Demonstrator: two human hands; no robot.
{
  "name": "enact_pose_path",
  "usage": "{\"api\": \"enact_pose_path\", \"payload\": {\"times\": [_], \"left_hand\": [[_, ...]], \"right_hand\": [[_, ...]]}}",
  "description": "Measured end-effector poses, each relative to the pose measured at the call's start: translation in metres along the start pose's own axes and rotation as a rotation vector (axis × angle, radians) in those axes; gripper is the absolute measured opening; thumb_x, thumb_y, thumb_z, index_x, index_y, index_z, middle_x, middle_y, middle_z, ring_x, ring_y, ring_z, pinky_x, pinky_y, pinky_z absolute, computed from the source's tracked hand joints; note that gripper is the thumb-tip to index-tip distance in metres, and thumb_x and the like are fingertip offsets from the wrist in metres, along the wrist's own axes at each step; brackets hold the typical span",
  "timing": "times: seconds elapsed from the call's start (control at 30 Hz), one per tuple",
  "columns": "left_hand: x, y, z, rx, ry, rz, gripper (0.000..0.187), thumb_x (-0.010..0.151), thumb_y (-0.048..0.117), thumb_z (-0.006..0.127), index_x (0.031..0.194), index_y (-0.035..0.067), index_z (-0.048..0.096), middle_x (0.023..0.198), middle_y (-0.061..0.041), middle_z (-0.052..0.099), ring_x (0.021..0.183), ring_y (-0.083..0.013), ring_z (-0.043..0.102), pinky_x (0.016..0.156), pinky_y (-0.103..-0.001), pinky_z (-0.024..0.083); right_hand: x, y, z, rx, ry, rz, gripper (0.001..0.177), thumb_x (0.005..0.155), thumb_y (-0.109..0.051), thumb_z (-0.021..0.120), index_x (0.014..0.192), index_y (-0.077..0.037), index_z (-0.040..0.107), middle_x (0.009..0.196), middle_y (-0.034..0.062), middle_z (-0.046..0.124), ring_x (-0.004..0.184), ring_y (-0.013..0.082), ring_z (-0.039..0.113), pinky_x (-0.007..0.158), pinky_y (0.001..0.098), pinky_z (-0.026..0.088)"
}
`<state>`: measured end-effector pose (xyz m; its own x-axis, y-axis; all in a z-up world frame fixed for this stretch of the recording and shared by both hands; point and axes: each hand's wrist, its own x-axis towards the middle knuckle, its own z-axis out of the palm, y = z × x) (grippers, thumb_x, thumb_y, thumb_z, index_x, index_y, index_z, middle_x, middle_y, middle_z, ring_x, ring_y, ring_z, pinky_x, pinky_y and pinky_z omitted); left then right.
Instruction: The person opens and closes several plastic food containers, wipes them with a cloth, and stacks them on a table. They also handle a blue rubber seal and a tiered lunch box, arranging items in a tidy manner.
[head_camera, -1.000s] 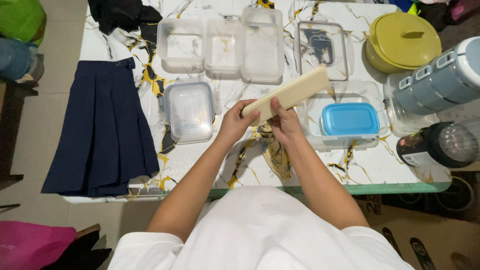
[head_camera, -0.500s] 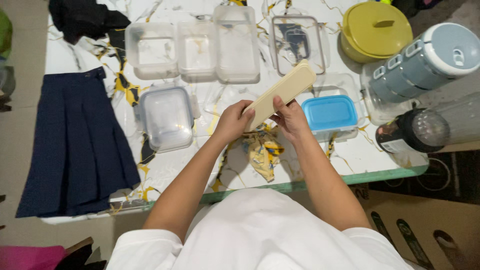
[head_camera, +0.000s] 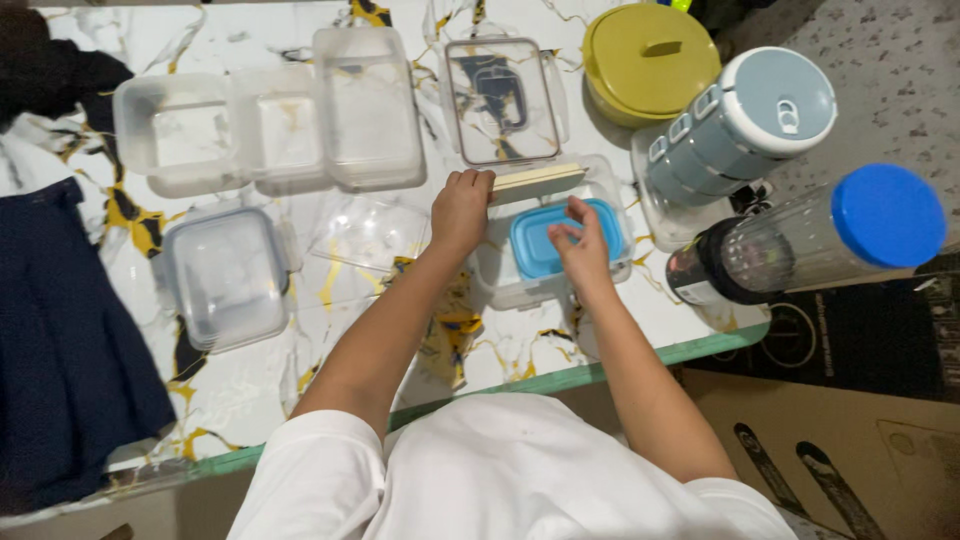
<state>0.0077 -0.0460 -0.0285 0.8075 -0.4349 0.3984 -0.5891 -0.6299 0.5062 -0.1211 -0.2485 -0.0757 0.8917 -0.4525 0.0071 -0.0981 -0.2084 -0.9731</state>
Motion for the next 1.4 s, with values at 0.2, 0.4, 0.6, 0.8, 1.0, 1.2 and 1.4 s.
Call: {"api": "enact_pose_path", "payload": {"times": [0.2, 0.4, 0.6, 0.8, 1.0, 1.2, 1.4], "left_hand": [[0.013, 0.001, 0.047, 0.049, -0.225, -0.112, 0.018, 0.094, 0.025, 0.068, 0.103, 0.011, 0.07, 0.103, -0.009, 0.069, 0.101, -0.0316, 0.064, 0.077, -0.045, 0.055], [0.017, -0.001, 0.073, 0.001, -0.216, -0.179, 0.022, 0.092, 0.021, 0.065, 0.11, 0.011, 0.071, 0.11, -0.012, 0.066, 0.102, -0.0336, 0.062, 0.081, -0.048, 0.054], [-0.019, 0.009, 0.071, 0.194, -0.048, 0.007, 0.037, 0.082, 0.007, 0.062, 0.119, 0.005, 0.068, 0.115, -0.015, 0.064, 0.101, -0.0341, 0.063, 0.086, -0.044, 0.056], [-0.021, 0.023, 0.078, 0.285, -0.518, -0.221, 0.024, 0.09, 0.01, 0.06, 0.112, 0.005, 0.068, 0.122, -0.017, 0.061, 0.112, -0.0391, 0.063, 0.084, -0.049, 0.056], [-0.024, 0.027, 0.088, 0.275, -0.166, -0.21, 0.049, 0.058, 0.01, 0.074, 0.107, 0.011, 0.07, 0.14, -0.027, 0.046, 0.124, -0.0522, 0.054, 0.099, -0.054, 0.049], [-0.025, 0.023, 0.1, -0.187, -0.363, -0.628, 0.053, 0.077, 0.001, 0.065, 0.13, 0.006, 0.06, 0.161, -0.035, 0.024, 0.125, -0.0513, 0.053, 0.105, -0.05, 0.046], [-0.028, 0.022, 0.087, -0.095, -0.206, -0.388, 0.056, 0.084, 0.011, 0.072, 0.137, 0.002, 0.055, 0.148, -0.042, 0.034, 0.12, -0.0512, 0.057, 0.105, -0.051, 0.047]], "right_hand": [[0.006, -0.004, -0.022, -0.153, -0.012, -0.015, 0.055, 0.091, -0.013, 0.073, 0.142, -0.008, 0.051, 0.136, 0.0124, 0.059, 0.115, 0.0222, 0.063, 0.094, 0.0356, 0.054], [0.025, -0.027, -0.033, -0.68, -0.077, -0.329, 0.041, 0.093, -0.021, 0.071, 0.132, -0.011, 0.064, 0.131, 0.0132, 0.068, 0.127, 0.0344, 0.058, 0.11, 0.044, 0.046], [0.055, -0.024, -0.014, -1.109, -0.3, -0.185, 0.064, 0.095, -0.052, 0.056, 0.143, -0.009, 0.055, 0.151, 0.0176, 0.049, 0.141, 0.0385, 0.038, 0.112, 0.0592, 0.026], [0.062, -0.012, -0.006, -1.209, -0.31, -0.017, 0.068, 0.102, -0.059, 0.04, 0.146, -0.008, 0.052, 0.153, 0.0213, 0.045, 0.147, 0.0418, 0.03, 0.118, 0.0655, 0.015], [0.064, 0.004, -0.012, -1.178, -0.212, -0.107, 0.074, 0.1, -0.059, 0.047, 0.146, -0.001, 0.051, 0.154, 0.0283, 0.042, 0.149, 0.0449, 0.026, 0.12, 0.0574, 0.016], [0.056, 0.01, -0.021, -1.035, -0.244, -0.127, 0.072, 0.099, -0.053, 0.053, 0.149, -0.001, 0.045, 0.156, 0.0237, 0.04, 0.15, 0.0412, 0.026, 0.122, 0.0559, 0.014], [0.048, -0.026, 0.001, -0.882, -0.217, -0.293, 0.065, 0.1, -0.043, 0.058, 0.149, -0.001, 0.047, 0.156, 0.0235, 0.043, 0.151, 0.0426, 0.027, 0.122, 0.0588, 0.015]]}}
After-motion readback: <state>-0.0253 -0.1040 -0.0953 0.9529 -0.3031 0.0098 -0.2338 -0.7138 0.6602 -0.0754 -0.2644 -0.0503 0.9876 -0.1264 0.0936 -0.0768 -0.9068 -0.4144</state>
